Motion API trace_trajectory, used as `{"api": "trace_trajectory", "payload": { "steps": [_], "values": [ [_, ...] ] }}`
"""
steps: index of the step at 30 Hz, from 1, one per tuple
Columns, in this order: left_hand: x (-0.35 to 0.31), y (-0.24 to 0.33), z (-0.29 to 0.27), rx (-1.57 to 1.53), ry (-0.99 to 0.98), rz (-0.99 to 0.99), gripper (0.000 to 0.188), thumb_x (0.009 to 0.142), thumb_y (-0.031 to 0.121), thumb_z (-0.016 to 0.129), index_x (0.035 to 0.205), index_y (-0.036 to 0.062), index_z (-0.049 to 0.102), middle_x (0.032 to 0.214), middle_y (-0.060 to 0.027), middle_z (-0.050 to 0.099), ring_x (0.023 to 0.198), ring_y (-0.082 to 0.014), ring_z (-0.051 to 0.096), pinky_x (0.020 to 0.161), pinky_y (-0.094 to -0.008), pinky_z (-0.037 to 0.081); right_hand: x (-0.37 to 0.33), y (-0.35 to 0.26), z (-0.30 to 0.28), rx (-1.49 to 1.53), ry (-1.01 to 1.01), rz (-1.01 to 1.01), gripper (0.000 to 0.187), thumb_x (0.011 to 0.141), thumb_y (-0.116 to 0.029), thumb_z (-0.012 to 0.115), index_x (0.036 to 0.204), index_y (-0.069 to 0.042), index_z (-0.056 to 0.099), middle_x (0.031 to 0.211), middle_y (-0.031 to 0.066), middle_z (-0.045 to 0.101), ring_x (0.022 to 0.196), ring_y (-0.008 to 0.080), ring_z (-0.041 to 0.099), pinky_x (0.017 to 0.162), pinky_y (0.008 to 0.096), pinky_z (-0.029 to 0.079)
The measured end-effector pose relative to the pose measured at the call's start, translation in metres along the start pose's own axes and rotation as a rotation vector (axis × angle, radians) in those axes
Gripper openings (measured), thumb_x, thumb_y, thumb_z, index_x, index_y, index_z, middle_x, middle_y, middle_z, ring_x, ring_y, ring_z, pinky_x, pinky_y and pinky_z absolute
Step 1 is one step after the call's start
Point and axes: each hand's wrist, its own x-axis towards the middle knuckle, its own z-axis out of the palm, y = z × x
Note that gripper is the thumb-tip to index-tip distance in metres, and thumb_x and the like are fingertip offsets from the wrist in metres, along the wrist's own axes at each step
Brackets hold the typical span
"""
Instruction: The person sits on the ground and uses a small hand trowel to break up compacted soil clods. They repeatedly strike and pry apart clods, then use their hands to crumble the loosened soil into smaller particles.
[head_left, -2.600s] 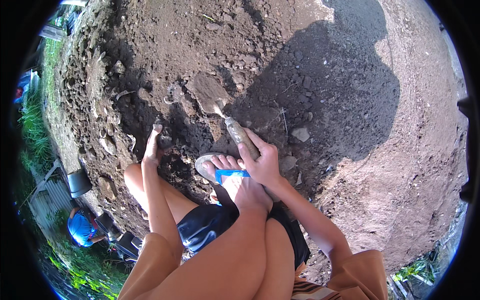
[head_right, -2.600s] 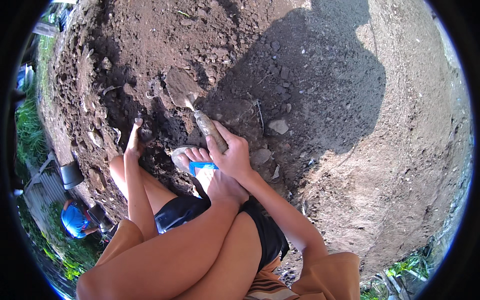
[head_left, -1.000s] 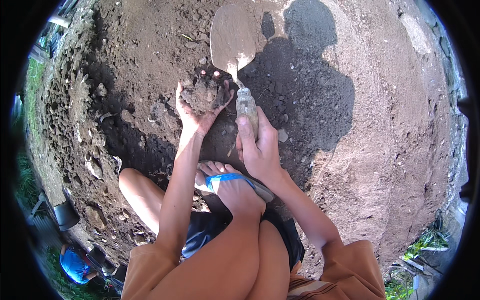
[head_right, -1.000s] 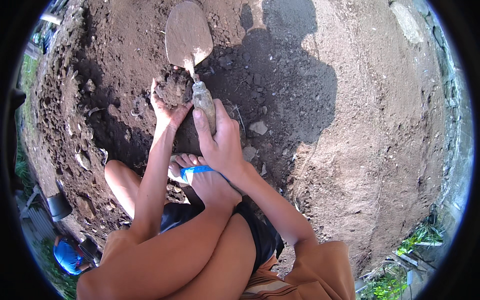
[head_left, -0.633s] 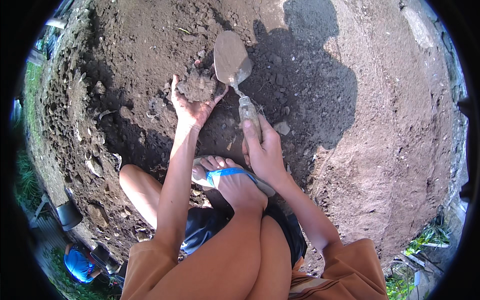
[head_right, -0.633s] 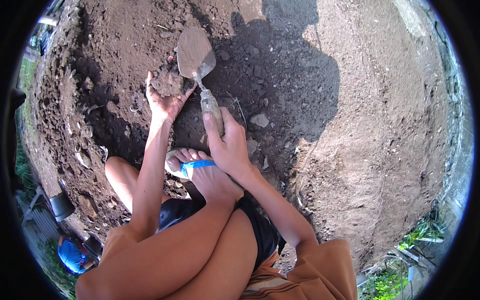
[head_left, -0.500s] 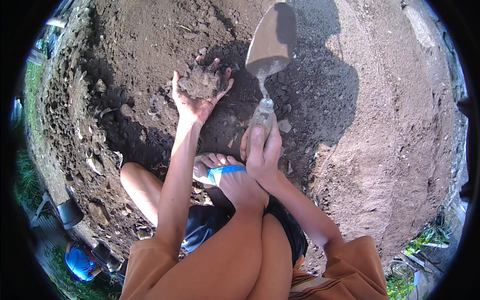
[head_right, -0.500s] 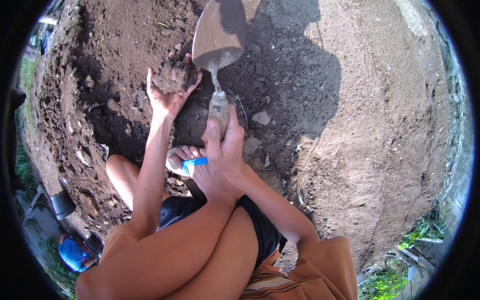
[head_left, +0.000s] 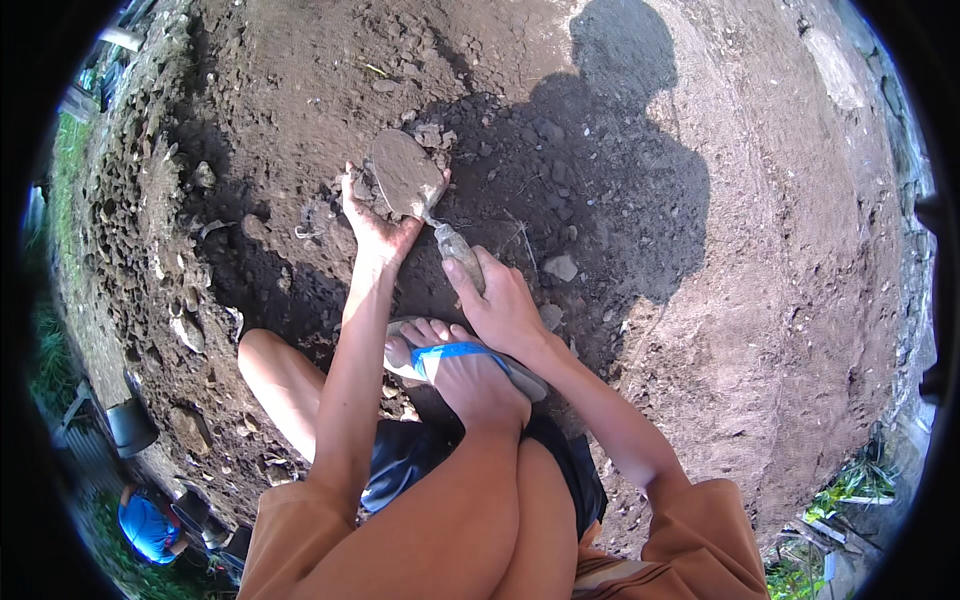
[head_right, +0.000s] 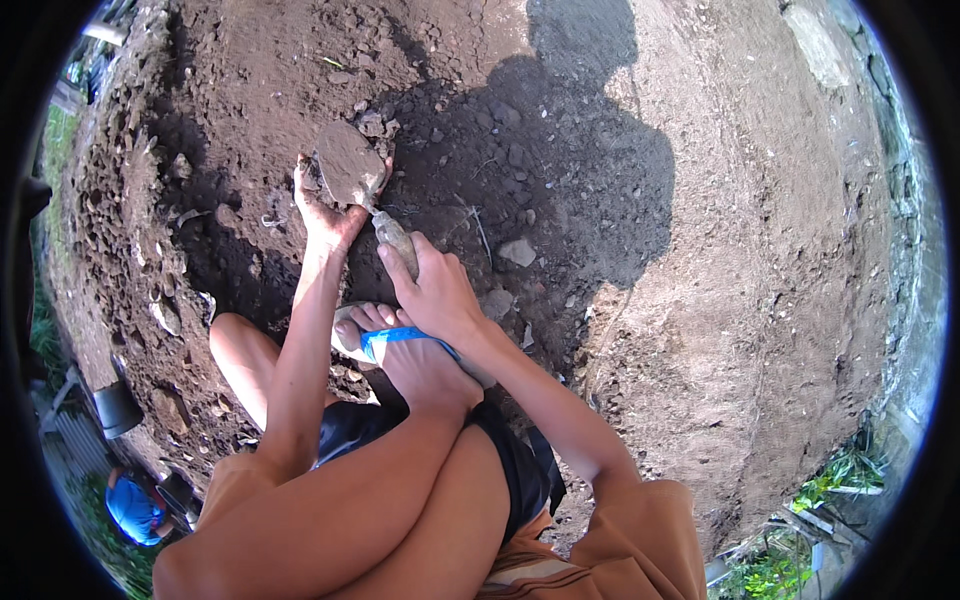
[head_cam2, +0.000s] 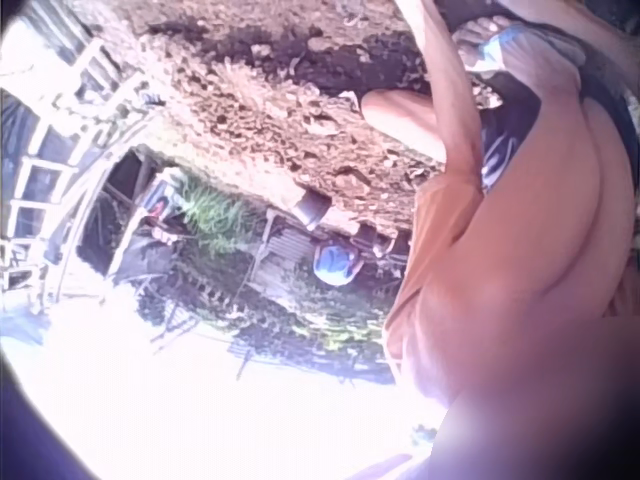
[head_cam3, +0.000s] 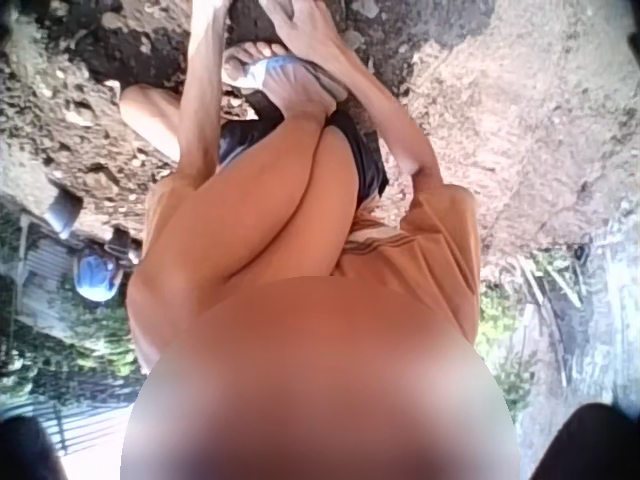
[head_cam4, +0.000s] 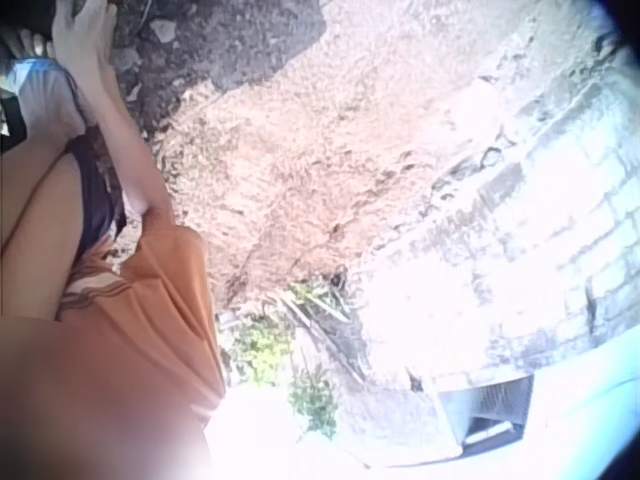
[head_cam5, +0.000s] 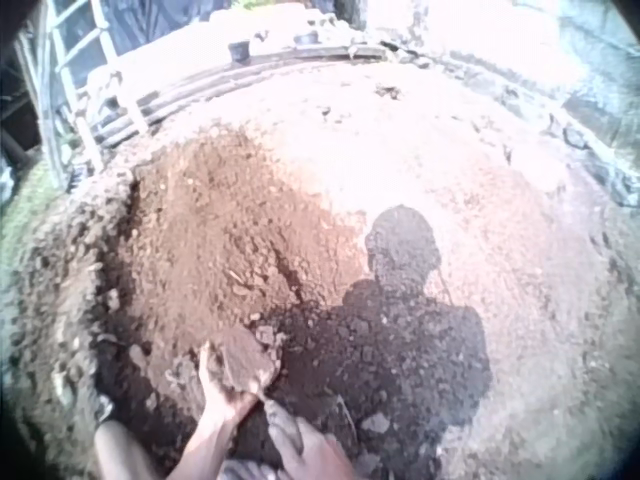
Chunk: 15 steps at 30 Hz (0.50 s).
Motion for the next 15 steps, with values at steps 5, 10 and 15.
{"api": "trace_trajectory", "payload": {
  "steps": [5,10,15],
  "values": [
    [-0.006,0.009,-0.010,0.113,-0.056,0.145,0.074,0.091,0.054,0.067,0.147,0.0076,0.053,0.146,-0.0192,0.056,0.134,-0.0414,0.053,0.113,-0.0643,0.043,-0.006,-0.003,0.003,0.246,0.180,-0.110,0.043,0.104,-0.038,0.061,0.111,0.005,0.059,0.067,0.0231,0.066,0.064,0.0430,0.070,0.059,0.0462,0.051],
    [-0.006,0.017,-0.009,0.031,-0.146,0.041,0.082,0.089,0.052,0.070,0.153,0.0072,0.045,0.151,-0.0201,0.052,0.135,-0.0404,0.052,0.116,-0.0616,0.042,0.001,-0.006,0.004,-0.170,-0.029,-0.033,0.055,0.104,-0.043,0.059,0.117,0.011,0.059,0.075,0.0294,0.069,0.075,0.0477,0.071,0.065,0.0481,0.054],
    [-0.013,0.017,-0.007,0.132,-0.066,0.150,0.078,0.088,0.049,0.072,0.151,0.0089,0.048,0.150,-0.0195,0.051,0.135,-0.0417,0.051,0.118,-0.0628,0.039,0.006,-0.008,0.004,0.123,0.118,-0.087,0.056,0.104,-0.043,0.060,0.118,0.011,0.059,0.072,0.0305,0.067,0.071,0.0469,0.072,0.064,0.0497,0.053]
  ]
}}
